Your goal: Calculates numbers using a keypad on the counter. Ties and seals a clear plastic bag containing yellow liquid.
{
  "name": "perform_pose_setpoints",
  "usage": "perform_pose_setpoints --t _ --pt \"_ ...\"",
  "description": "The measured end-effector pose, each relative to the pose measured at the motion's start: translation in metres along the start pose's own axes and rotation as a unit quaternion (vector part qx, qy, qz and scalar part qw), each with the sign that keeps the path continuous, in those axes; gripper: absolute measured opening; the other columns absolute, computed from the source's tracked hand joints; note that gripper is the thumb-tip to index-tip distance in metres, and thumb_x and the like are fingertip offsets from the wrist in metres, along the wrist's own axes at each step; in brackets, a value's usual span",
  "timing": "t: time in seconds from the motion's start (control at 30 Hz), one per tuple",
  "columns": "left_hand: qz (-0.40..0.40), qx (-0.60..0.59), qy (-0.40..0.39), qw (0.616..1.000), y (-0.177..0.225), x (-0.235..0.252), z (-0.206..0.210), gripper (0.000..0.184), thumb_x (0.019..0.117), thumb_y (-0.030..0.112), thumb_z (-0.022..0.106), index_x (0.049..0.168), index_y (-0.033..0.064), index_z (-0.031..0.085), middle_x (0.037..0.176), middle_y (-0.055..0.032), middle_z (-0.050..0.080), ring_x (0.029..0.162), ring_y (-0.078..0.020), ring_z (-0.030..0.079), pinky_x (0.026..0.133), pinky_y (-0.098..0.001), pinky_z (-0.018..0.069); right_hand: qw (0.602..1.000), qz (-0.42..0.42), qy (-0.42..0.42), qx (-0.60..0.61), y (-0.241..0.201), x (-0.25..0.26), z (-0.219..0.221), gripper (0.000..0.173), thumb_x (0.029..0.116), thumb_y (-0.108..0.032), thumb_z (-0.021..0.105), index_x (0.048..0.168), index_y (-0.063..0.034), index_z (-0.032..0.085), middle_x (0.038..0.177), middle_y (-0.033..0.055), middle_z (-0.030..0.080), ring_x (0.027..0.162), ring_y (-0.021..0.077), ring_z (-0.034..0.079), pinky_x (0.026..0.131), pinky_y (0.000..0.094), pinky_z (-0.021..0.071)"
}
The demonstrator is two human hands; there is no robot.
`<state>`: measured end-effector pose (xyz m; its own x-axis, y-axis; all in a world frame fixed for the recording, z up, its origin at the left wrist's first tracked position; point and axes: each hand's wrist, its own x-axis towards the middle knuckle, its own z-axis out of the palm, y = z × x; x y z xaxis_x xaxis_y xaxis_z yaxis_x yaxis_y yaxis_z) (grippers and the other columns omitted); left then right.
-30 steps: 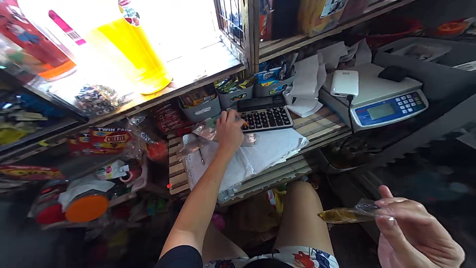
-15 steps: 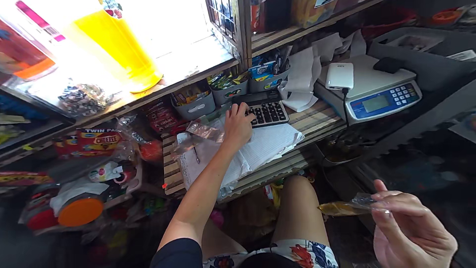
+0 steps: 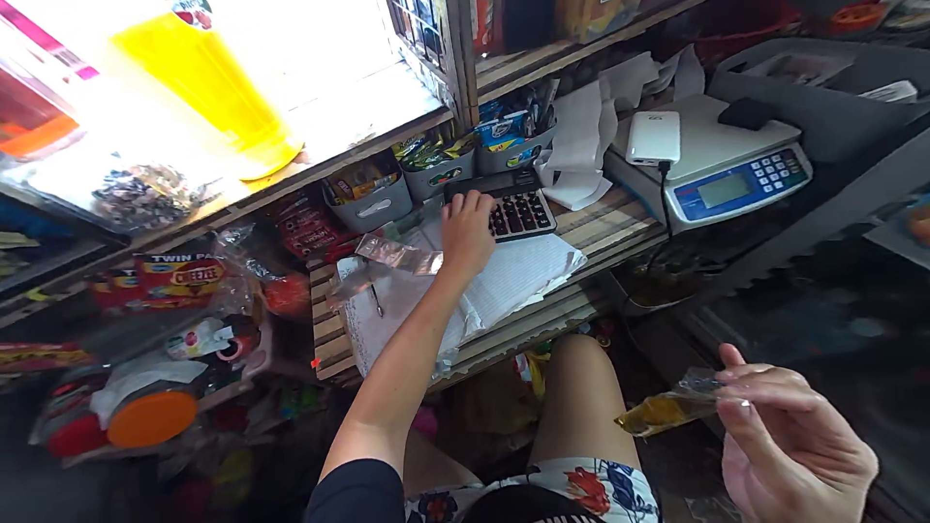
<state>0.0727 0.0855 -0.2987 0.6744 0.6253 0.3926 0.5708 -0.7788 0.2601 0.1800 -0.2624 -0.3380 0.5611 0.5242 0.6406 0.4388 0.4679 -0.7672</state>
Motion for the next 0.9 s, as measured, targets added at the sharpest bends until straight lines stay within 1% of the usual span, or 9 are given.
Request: perform_pose_setpoints --t 0.1,0.2,0.33,0.43,0.5,0.6,0.73,0.8,0.9 --pt "-0.025 -0.007 0.034 0.999 -0.012 -0.01 -0.006 0.028 0.0883 -0.012 0.057 0.104 0.0032 0.075 0.11 -0.0173 0.068 0.113 -0.0386 0.06 0.097 -0.0542 0.0462 1.0 0.008 0.001 0.001 0.002 -0.001 0.001 0.009 0.0982 -0.027 0.068 0.104 -0.031 0.073 0.098 -0.021 0.066 0.107 0.0008 0.062 0.121 0.0423 0.0342" --pt "0.013 -0.024 0.053 0.998 -0.016 -0.015 -0.004 0.024 0.09 -0.003 0.057 0.101 0.0039 0.077 0.107 -0.015 0.069 0.108 -0.0356 0.061 0.094 -0.0512 0.048 1.0 0.01 0.002 0.007 0.002 0.0 0.005 0.008 0.0978 -0.027 0.069 0.103 -0.0306 0.073 0.097 -0.0206 0.066 0.106 0.001 0.063 0.121 0.0425 0.0343" --pt "0.023 0.015 -0.003 1.0 -0.012 -0.011 -0.004 0.022 0.0916 0.005 0.059 0.1 0.0088 0.079 0.11 -0.0107 0.068 0.111 -0.0327 0.058 0.095 -0.0507 0.044 1.0 0.008 0.001 0.006 0.001 0.001 0.007 0.008 0.0979 -0.027 0.068 0.103 -0.0306 0.073 0.098 -0.0206 0.066 0.107 0.0011 0.063 0.122 0.0426 0.0342" --pt "0.024 0.027 0.02 0.999 -0.01 -0.006 -0.006 0.019 0.0905 0.005 0.06 0.098 0.0086 0.077 0.11 -0.0107 0.068 0.112 -0.0327 0.058 0.095 -0.0511 0.0442 1.0 0.01 0.001 0.004 0.0 0.001 0.006 0.007 0.0978 -0.027 0.069 0.103 -0.0305 0.073 0.097 -0.0202 0.066 0.107 0.0015 0.063 0.122 0.0433 0.0337" --pt "0.012 0.006 0.05 0.999 -0.012 -0.005 -0.007 0.021 0.0899 -0.002 0.059 0.103 0.0044 0.074 0.108 -0.0151 0.069 0.11 -0.036 0.062 0.093 -0.0531 0.0474 1.0 0.01 0.002 0.003 0.0 0.001 0.006 0.007 0.0977 -0.027 0.069 0.103 -0.0306 0.073 0.097 -0.0204 0.066 0.106 0.001 0.063 0.122 0.0428 0.0338" --pt "-0.03 -0.048 0.085 0.995 -0.023 -0.005 -0.006 0.032 0.0873 -0.013 0.056 0.112 0.0005 0.07 0.113 -0.0201 0.068 0.114 -0.0389 0.063 0.097 -0.0529 0.0508 1.0 0.009 -0.002 0.004 0.002 0.0 0.005 0.008 0.0982 -0.027 0.068 0.104 -0.0307 0.073 0.098 -0.0208 0.066 0.107 0.0008 0.063 0.122 0.0425 0.0338" --pt "-0.044 -0.091 0.148 0.984 -0.04 -0.013 0.003 0.035 0.0874 -0.017 0.051 0.115 -0.0027 0.068 0.116 -0.0219 0.066 0.113 -0.0377 0.064 0.098 -0.0508 0.0522 1.0 0.011 -0.013 0.01 0.005 -0.001 0.004 0.01 0.0979 -0.026 0.069 0.106 -0.0304 0.073 0.099 -0.0207 0.066 0.108 0.0014 0.063 0.121 0.0419 0.0356" --pt "-0.042 -0.101 0.176 0.978 -0.046 -0.016 0.005 0.03 0.0953 -0.009 0.047 0.117 -0.0028 0.065 0.109 -0.0182 0.07 0.108 -0.0343 0.067 0.095 -0.0493 0.054 1.0 0.013 -0.016 0.012 0.006 -0.001 0.006 0.01 0.0979 -0.025 0.069 0.106 -0.0305 0.073 0.099 -0.0207 0.066 0.108 0.0013 0.063 0.121 0.0415 0.036" --pt "-0.044 -0.076 0.215 0.973 -0.051 -0.017 0.008 0.03 0.1046 0.01 0.04 0.116 0.0016 0.067 0.092 -0.0113 0.073 0.093 -0.0308 0.068 0.087 -0.0493 0.0522 1.0 0.02 -0.018 0.014 0.007 0.0 0.009 0.01 0.0976 -0.025 0.069 0.105 -0.0305 0.073 0.099 -0.0205 0.067 0.108 0.0018 0.063 0.121 0.0415 0.0363"
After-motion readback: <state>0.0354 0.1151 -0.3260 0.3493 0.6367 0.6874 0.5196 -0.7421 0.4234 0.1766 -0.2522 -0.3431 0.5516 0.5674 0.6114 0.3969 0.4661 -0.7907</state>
